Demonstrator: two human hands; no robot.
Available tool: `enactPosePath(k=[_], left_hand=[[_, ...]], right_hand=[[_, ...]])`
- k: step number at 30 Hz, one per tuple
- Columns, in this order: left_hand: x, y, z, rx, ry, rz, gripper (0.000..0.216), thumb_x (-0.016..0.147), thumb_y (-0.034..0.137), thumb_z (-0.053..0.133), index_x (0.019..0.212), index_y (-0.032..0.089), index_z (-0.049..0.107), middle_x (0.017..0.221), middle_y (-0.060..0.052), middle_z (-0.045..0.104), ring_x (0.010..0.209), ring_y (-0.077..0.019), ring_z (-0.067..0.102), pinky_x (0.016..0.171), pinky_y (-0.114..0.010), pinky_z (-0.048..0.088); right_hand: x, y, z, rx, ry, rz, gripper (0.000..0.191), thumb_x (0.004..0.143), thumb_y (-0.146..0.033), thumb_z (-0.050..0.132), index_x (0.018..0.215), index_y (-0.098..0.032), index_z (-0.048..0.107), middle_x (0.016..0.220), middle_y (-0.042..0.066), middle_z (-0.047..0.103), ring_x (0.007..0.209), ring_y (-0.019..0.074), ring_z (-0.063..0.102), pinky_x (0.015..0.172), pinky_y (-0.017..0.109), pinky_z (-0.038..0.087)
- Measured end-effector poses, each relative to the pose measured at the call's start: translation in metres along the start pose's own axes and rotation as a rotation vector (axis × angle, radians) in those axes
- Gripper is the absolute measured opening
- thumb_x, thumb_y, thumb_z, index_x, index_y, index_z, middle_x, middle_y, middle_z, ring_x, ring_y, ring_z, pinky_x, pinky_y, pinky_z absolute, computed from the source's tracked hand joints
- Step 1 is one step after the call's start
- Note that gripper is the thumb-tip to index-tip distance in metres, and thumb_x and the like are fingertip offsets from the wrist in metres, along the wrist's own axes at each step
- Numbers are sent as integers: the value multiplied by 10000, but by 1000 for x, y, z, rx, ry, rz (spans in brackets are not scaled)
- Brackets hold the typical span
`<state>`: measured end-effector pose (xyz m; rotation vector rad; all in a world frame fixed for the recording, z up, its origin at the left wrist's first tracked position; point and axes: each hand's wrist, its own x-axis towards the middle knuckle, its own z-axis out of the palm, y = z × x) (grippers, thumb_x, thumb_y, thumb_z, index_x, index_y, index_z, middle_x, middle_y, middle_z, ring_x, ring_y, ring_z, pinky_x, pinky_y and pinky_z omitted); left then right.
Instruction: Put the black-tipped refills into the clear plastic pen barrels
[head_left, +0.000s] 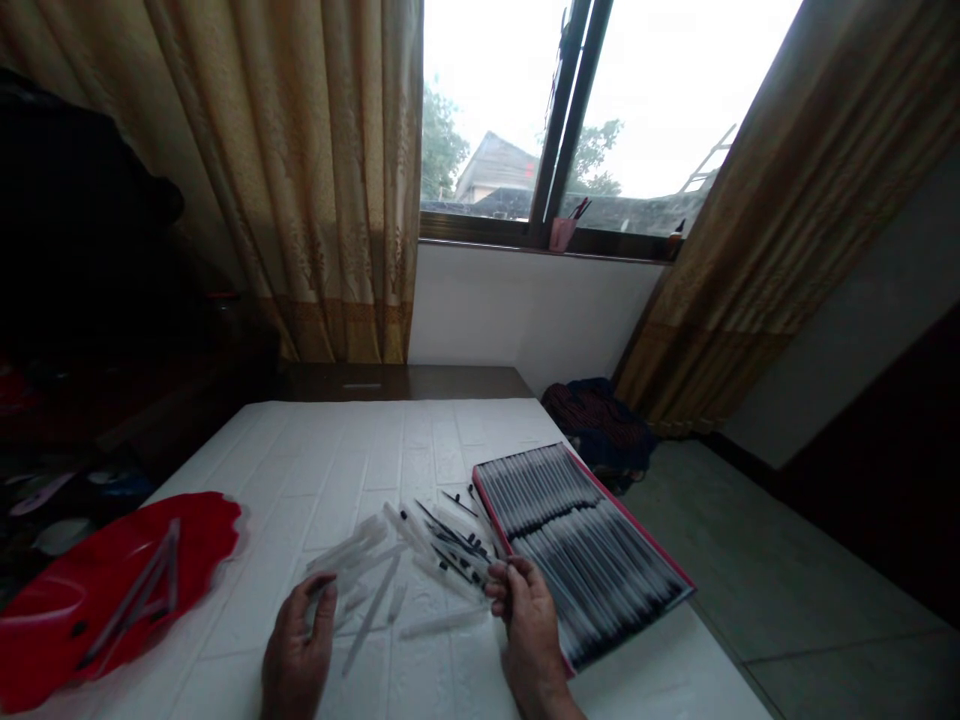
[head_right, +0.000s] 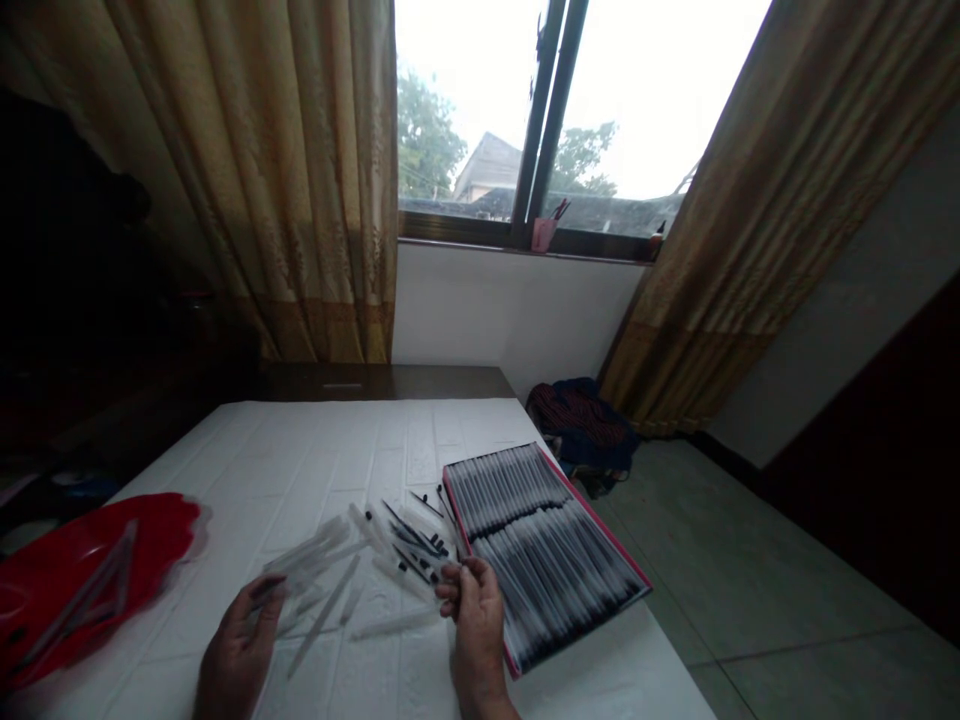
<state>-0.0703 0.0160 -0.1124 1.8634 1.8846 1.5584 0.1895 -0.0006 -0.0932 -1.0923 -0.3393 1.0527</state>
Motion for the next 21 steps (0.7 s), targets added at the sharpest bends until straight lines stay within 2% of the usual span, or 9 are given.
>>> enactPosePath(k=[4,9,12,15,17,21], left_hand=[[-1,0,1,-22,-9,26,366,854,560,442,920,239,603,856,-22,693,800,-196,685,658,-293,567],[-3,12,1,-46,-67,222,289,878,497,465,902,248,612,816,-10,684,752,-173,681,657,-275,567],[-4,19,0,-43,-98,320,250,897,459,461,938,260,607,835,-5,687,767,-166,679,692,-280,564],[-6,23,0,-37,-110,399,240,906,450,456,959,265,599,828,3,690,771,-162,675,705,-279,558],[-7,24,1,-32,-118,435,237,909,443,457,970,260,596,833,2,691,785,-160,672,723,-279,552],[-9,25,1,-15,-162,486,222,908,420,474,994,255,595,856,-4,695,808,-162,667,759,-287,537]], right_hand=[[-2,4,1,-53,-31,23,481,578,-475,780,877,-192,531,673,20,716,489,119,603,394,178,391],[-7,4,1,-93,-85,66,541,564,-527,779,927,-181,578,623,2,689,406,82,524,343,147,281],[-15,3,5,-173,-203,92,547,562,-597,755,847,-147,630,532,-22,630,344,47,462,340,146,254],[-24,8,12,-273,-332,222,632,556,-682,704,858,-130,645,523,-8,629,298,44,445,311,150,203],[-29,12,16,-271,-347,275,645,541,-704,694,844,-137,637,532,-3,636,298,47,449,304,148,195],[-32,16,20,-198,-302,258,563,533,-659,737,738,-149,615,561,-9,636,339,37,457,315,135,204]])
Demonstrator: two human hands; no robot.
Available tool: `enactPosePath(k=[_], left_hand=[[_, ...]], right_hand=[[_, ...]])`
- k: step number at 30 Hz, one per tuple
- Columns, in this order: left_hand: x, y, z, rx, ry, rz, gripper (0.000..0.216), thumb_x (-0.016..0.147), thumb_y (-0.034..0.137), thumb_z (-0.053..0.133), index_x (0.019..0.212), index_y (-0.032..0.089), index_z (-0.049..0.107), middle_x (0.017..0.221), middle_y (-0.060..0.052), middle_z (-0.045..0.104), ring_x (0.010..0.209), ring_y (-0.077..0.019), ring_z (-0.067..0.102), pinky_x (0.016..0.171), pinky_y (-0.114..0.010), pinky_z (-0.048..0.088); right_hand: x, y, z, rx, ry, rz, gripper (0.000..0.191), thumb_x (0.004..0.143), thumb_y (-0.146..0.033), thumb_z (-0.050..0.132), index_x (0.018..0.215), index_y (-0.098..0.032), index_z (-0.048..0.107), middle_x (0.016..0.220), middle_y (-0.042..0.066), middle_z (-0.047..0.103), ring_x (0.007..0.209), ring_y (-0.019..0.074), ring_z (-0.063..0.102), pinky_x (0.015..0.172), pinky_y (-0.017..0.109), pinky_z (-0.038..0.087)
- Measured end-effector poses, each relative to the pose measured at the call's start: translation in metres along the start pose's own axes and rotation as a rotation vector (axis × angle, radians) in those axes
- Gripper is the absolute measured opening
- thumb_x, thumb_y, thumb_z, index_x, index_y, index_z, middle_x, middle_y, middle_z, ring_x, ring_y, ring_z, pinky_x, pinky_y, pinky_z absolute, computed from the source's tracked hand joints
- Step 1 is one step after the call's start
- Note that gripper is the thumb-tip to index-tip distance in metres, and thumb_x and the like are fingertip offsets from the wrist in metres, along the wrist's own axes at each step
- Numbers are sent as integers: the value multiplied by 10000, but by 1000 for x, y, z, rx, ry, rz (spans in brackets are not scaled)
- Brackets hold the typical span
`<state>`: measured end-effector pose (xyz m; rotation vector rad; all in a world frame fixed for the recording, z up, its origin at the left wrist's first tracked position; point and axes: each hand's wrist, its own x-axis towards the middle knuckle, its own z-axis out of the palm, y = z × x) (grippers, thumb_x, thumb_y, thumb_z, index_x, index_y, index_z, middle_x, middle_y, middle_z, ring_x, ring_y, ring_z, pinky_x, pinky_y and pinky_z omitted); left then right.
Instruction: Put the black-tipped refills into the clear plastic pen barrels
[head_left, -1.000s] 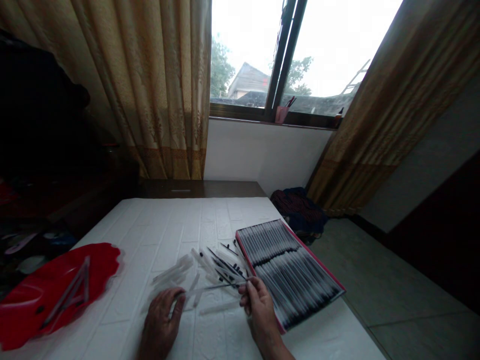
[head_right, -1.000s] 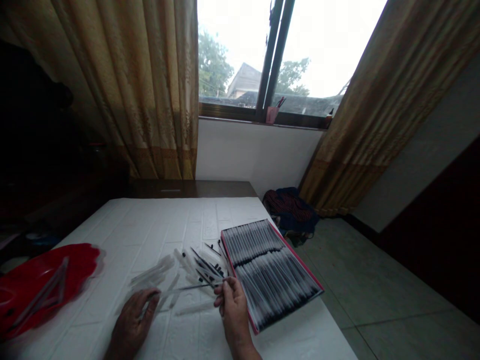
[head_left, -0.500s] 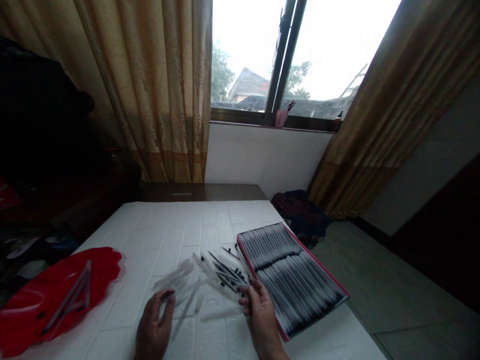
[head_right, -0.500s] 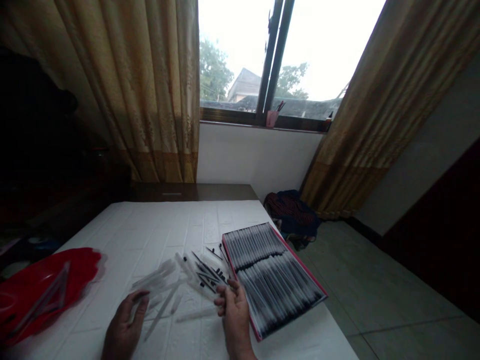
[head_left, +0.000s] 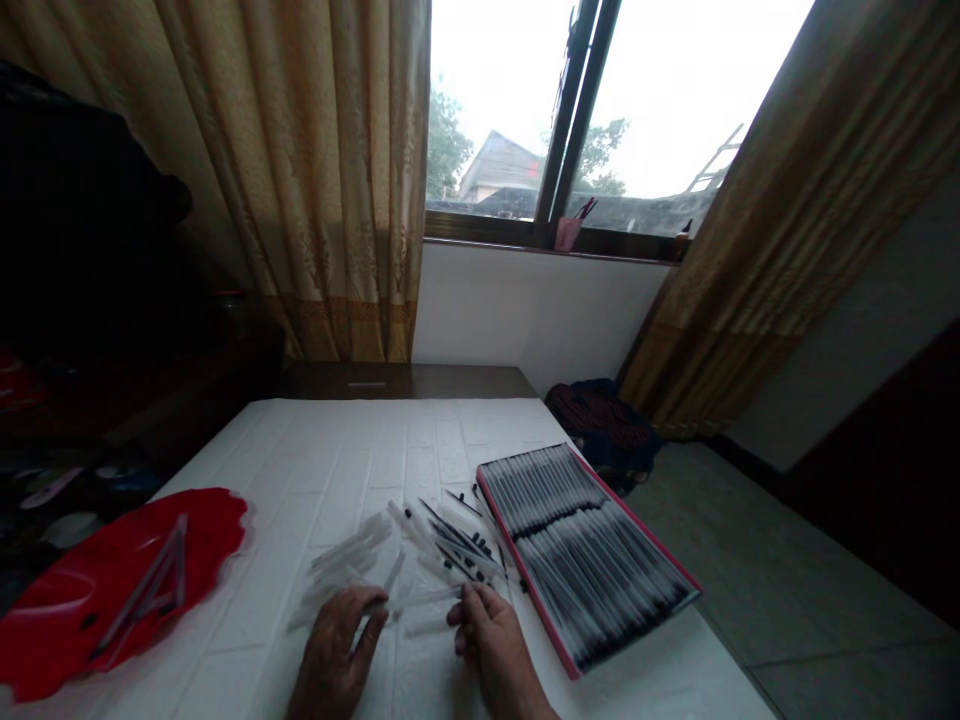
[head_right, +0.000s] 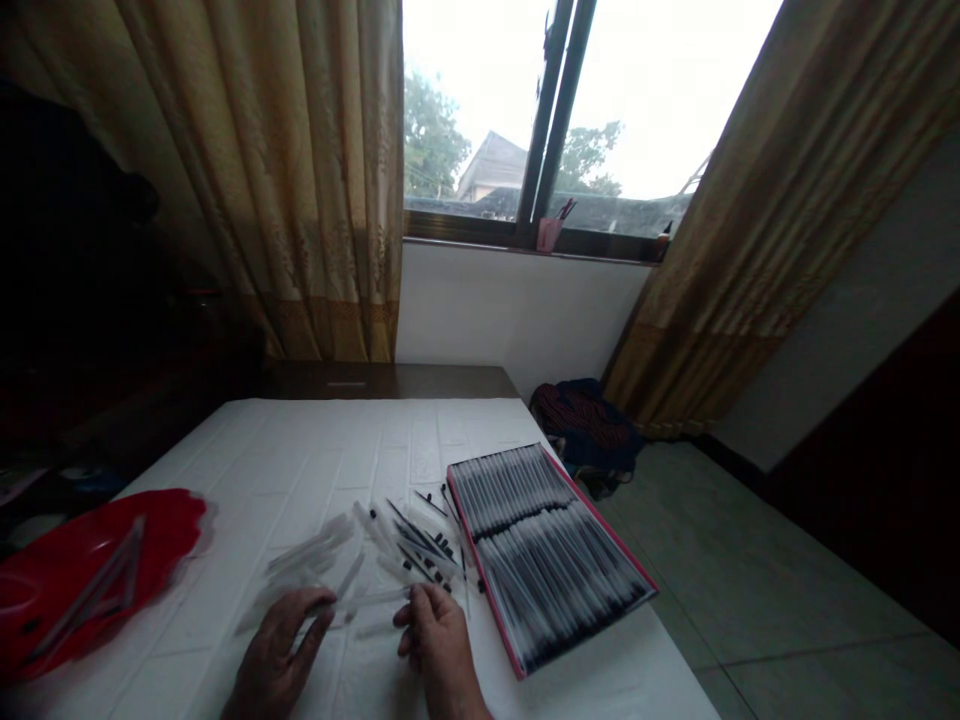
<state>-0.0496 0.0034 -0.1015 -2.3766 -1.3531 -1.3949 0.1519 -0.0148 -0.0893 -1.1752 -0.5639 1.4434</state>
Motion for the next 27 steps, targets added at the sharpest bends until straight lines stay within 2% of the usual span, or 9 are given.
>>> enactPosePath(k=[7,10,14,18,23,27], left_hand=[[8,8,-3,-57,-98,37,191,898,414,509,921,253,610,775,15,691,736,-147,660,699,-268,516],[10,8,-2,-86,-131,16,191,894,420,515,903,257,612,765,23,692,727,-147,654,693,-269,506],[7,4,0,-109,-150,-26,214,907,425,483,868,259,613,651,52,671,704,-156,647,754,-300,490],[5,3,-1,-140,-162,-91,280,912,446,451,797,248,612,643,37,667,722,-166,640,753,-300,488],[4,2,0,-213,-245,-150,388,945,408,359,654,224,539,608,26,592,641,-140,583,647,-256,480],[-2,-4,8,-228,-246,-160,422,963,365,306,602,214,465,563,36,518,608,-124,554,657,-252,474]], right_hand=[[6,-5,-11,-10,-1,-114,462,604,-583,747,722,-148,646,599,2,639,412,47,500,353,135,243],[6,-4,-13,-28,-19,-160,442,642,-568,730,758,-147,660,587,1,629,414,51,497,354,138,256],[2,-6,-12,-79,-29,-239,437,680,-560,705,827,-151,661,586,-1,621,414,63,507,339,134,259],[-3,-12,-9,-168,-68,-348,404,747,-543,654,863,-157,656,608,11,632,457,91,561,367,149,335],[-8,-16,-7,-229,-133,-437,333,818,-494,602,898,-174,651,629,14,635,497,105,588,408,168,381],[-10,-13,-6,-228,-150,-461,304,834,-473,594,914,-184,646,640,9,630,513,106,589,428,176,398]])
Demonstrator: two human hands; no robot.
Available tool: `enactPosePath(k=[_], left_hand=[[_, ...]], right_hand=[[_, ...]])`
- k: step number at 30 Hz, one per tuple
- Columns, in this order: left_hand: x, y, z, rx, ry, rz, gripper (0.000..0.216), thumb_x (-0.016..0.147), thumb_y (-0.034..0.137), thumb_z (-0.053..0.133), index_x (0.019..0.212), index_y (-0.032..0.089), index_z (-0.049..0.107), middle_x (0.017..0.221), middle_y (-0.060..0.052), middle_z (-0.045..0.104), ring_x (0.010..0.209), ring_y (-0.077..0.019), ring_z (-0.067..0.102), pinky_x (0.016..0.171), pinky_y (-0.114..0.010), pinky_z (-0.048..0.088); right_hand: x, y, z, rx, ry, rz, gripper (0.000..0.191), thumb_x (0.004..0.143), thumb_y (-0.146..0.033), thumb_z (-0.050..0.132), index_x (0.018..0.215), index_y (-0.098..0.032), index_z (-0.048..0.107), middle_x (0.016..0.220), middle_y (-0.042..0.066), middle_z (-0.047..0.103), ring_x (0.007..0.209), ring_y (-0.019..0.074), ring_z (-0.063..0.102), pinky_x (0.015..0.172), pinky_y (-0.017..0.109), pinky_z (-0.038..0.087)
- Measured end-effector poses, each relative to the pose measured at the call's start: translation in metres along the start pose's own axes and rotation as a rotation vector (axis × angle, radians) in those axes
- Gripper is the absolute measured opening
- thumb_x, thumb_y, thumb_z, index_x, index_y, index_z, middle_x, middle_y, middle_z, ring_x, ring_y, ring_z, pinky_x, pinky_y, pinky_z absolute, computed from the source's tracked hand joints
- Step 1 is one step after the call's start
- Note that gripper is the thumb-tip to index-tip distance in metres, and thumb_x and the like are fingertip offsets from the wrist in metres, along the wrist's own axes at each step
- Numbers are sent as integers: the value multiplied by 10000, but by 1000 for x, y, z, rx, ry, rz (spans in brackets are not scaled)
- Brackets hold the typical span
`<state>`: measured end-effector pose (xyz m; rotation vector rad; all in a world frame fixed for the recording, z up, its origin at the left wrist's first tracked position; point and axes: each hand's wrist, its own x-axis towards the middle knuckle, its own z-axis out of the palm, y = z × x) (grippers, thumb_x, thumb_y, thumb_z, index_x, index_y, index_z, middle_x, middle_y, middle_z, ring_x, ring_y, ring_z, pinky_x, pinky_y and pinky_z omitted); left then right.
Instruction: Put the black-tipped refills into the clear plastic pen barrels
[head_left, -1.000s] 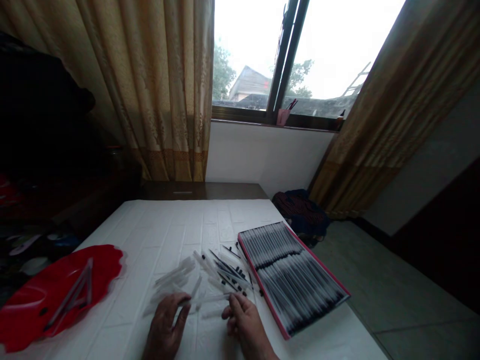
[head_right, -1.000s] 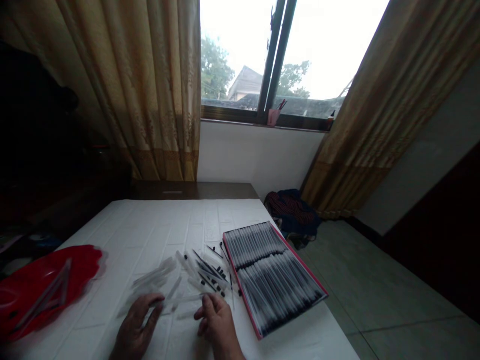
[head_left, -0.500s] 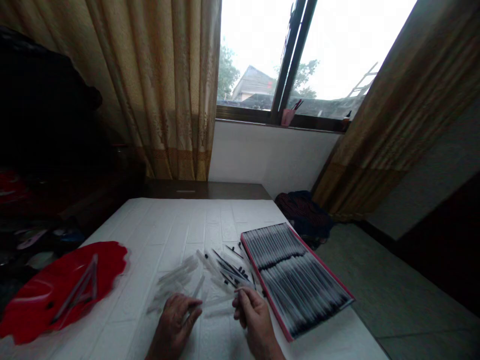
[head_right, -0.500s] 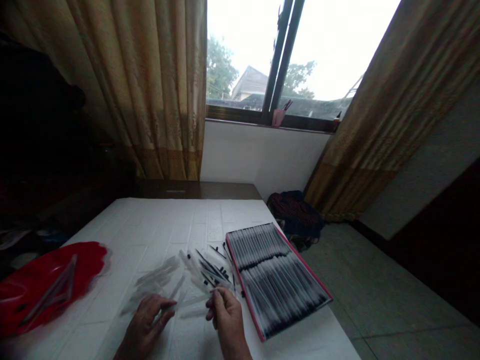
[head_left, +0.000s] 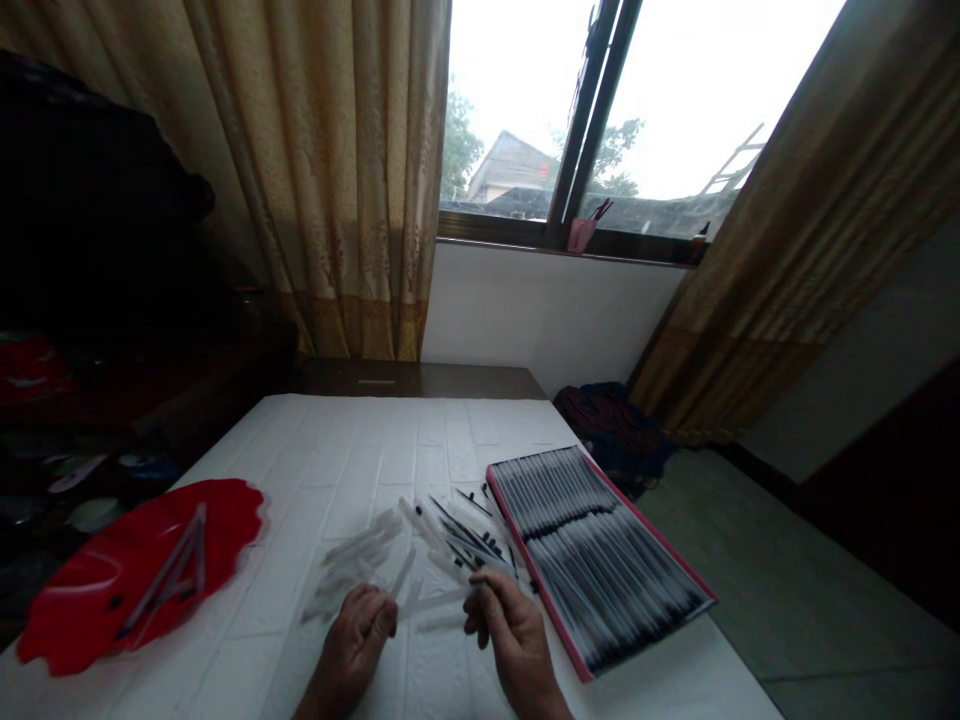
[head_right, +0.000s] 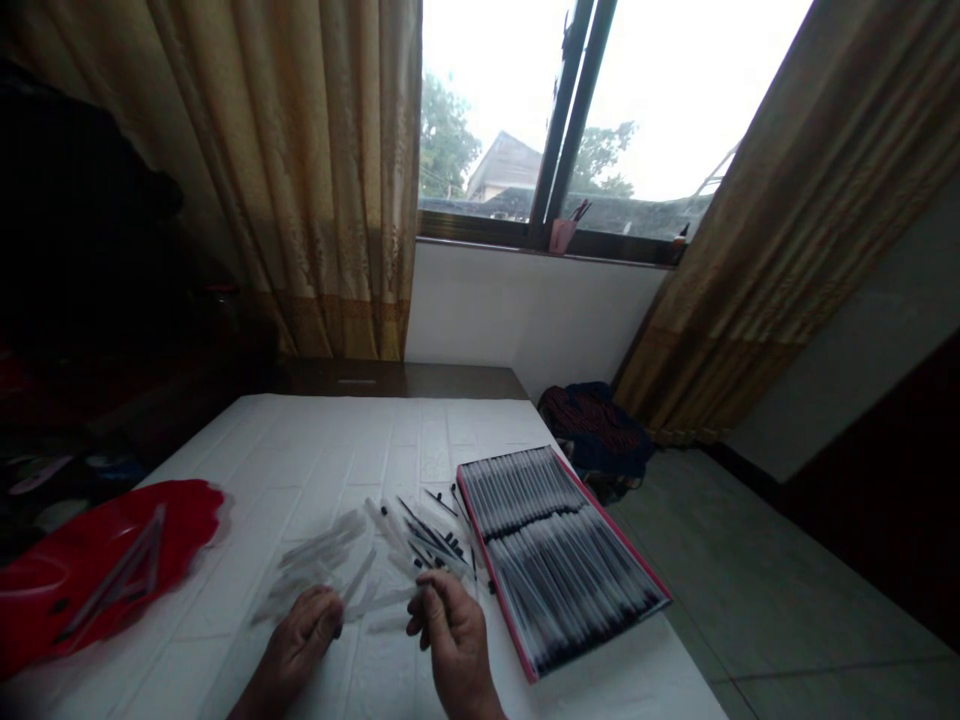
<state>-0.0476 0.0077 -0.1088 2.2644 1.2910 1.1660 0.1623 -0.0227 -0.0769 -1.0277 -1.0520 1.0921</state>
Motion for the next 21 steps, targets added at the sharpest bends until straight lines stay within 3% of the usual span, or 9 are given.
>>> enactPosePath(k=[6,13,17,21], left_hand=[[-3,-2,2,13,5,17,419,967,339,294,604,217,464,542,57,511,549,-108,538,810,-313,474],[1,17,-4,213,59,249,157,928,346,452,959,248,570,802,20,681,757,-149,645,897,-356,447],[3,23,-3,255,2,327,182,948,303,406,962,255,580,777,20,693,708,-141,650,831,-336,473],[2,17,-6,201,-29,274,255,955,326,369,848,250,587,725,19,674,672,-139,633,763,-309,496]], right_hand=[[4,-3,-3,31,-28,72,355,794,-510,629,886,-167,646,634,7,627,502,93,570,413,165,362],[6,12,10,220,92,348,561,603,-673,690,797,-155,598,502,-62,532,336,26,372,334,144,192],[1,24,21,189,99,292,557,641,-720,615,709,-168,584,389,-106,399,316,29,261,341,167,154],[9,3,7,150,79,219,461,683,-644,644,692,-185,604,383,-105,373,342,51,283,362,180,199]])
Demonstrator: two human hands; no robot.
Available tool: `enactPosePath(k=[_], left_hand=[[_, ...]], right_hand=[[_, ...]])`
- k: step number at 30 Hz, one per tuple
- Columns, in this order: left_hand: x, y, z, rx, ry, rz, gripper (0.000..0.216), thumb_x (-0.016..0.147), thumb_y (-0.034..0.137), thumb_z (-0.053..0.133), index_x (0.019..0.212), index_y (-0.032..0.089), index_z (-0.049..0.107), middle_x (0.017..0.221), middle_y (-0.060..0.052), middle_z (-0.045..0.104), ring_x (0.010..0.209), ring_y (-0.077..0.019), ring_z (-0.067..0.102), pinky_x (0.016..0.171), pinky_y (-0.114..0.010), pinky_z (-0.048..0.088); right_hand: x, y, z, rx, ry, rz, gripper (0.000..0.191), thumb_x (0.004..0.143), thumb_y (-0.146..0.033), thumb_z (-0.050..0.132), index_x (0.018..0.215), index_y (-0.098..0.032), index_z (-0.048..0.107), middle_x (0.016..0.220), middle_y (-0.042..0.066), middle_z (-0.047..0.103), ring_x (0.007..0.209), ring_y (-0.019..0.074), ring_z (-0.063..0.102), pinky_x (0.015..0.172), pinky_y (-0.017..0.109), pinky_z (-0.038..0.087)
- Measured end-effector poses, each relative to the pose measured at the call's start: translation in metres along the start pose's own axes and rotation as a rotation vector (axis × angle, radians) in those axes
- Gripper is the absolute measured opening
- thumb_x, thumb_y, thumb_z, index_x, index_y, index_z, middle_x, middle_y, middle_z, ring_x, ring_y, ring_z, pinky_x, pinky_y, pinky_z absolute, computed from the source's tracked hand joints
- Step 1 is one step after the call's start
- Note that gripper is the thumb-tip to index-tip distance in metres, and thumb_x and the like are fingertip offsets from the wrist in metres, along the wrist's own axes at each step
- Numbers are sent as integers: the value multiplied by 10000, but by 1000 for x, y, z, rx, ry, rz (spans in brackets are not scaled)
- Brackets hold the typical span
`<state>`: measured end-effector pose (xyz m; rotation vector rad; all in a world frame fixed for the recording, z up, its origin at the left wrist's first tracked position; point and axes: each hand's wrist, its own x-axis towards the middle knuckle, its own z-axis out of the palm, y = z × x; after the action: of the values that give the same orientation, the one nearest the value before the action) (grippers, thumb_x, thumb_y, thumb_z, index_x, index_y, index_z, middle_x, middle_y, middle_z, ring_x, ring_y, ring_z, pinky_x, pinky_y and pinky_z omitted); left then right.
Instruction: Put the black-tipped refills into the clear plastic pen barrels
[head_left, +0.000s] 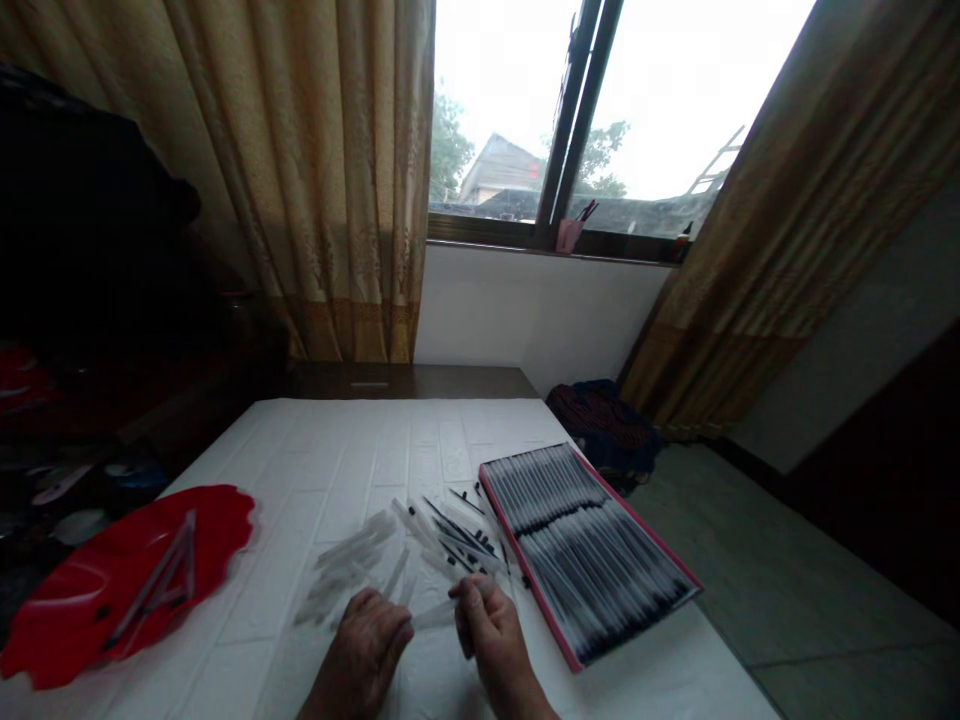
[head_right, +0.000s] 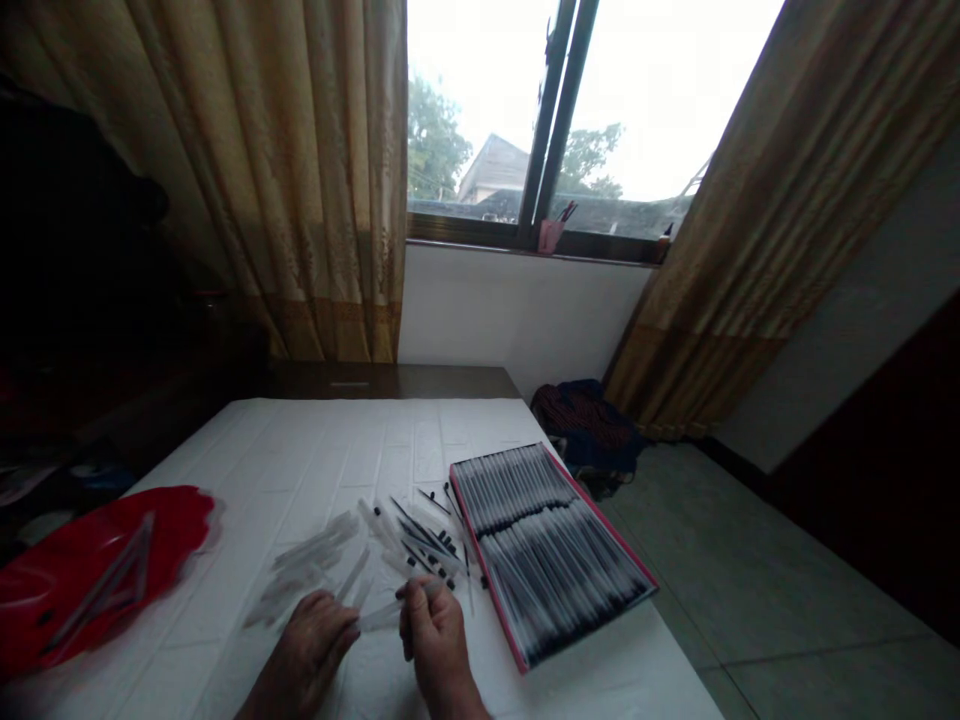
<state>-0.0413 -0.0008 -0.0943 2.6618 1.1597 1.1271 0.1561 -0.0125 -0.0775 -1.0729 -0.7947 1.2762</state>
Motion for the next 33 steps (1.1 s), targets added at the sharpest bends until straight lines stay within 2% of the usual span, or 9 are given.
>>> enactPosePath(k=[4,7,10,17,22,25,27,29,33], left_hand=[[-1,-8,-4,-13,87,-104,346,967,353,331,742,243,569,663,35,648,641,-132,621,719,-283,500],[1,-9,-3,9,121,-65,250,943,381,409,852,247,599,734,30,675,702,-137,635,756,-291,493],[1,-12,1,117,192,-77,226,917,419,458,976,257,605,829,11,698,786,-159,649,769,-305,484],[-4,-32,11,359,286,-259,292,917,390,401,1052,220,597,945,-65,677,854,-209,633,755,-349,481],[-1,-24,8,420,209,-107,334,886,409,462,1152,238,571,1115,-77,647,1035,-230,579,891,-386,401],[2,-15,4,410,22,117,440,817,499,566,1210,302,545,1225,-35,616,1159,-235,512,994,-399,299],[3,-11,2,411,-48,180,421,803,495,591,1188,326,560,1263,-19,596,1197,-232,483,1015,-404,261],[4,-10,3,421,-66,172,300,812,435,597,1093,328,606,1273,-12,589,1207,-233,473,1014,-420,244],[2,-13,8,413,-50,105,105,816,328,585,905,305,635,1220,-1,620,1172,-236,504,993,-434,257]], right_hand=[[19,-48,-19,111,365,-125,454,615,-645,683,664,-206,579,449,-109,386,375,53,334,375,166,289],[26,-56,-16,49,235,-124,436,645,-610,682,740,-190,615,472,-92,464,384,58,386,368,163,290],[23,-36,-2,-47,110,-70,464,623,-578,716,810,-158,652,546,-26,605,400,77,471,358,169,287],[26,-9,-8,-157,34,80,516,689,-549,663,1013,-148,644,801,99,741,470,121,607,361,159,294],[28,-10,-27,-652,39,5,450,822,-476,521,1130,-160,611,598,35,712,419,164,599,419,236,401],[18,-17,-36,-1093,56,-123,398,852,-361,517,1207,-194,583,696,73,746,624,234,692,544,272,438],[9,-28,-39,-1317,62,-145,408,850,-326,534,1237,-201,563,779,99,758,722,267,708,592,286,436],[1,-42,-43,-1443,41,-126,345,865,-302,521,1192,-212,589,801,93,758,749,264,710,602,280,427],[-5,-73,-58,-1571,40,-126,195,876,-231,489,867,-244,684,856,46,735,798,201,692,622,243,404]])
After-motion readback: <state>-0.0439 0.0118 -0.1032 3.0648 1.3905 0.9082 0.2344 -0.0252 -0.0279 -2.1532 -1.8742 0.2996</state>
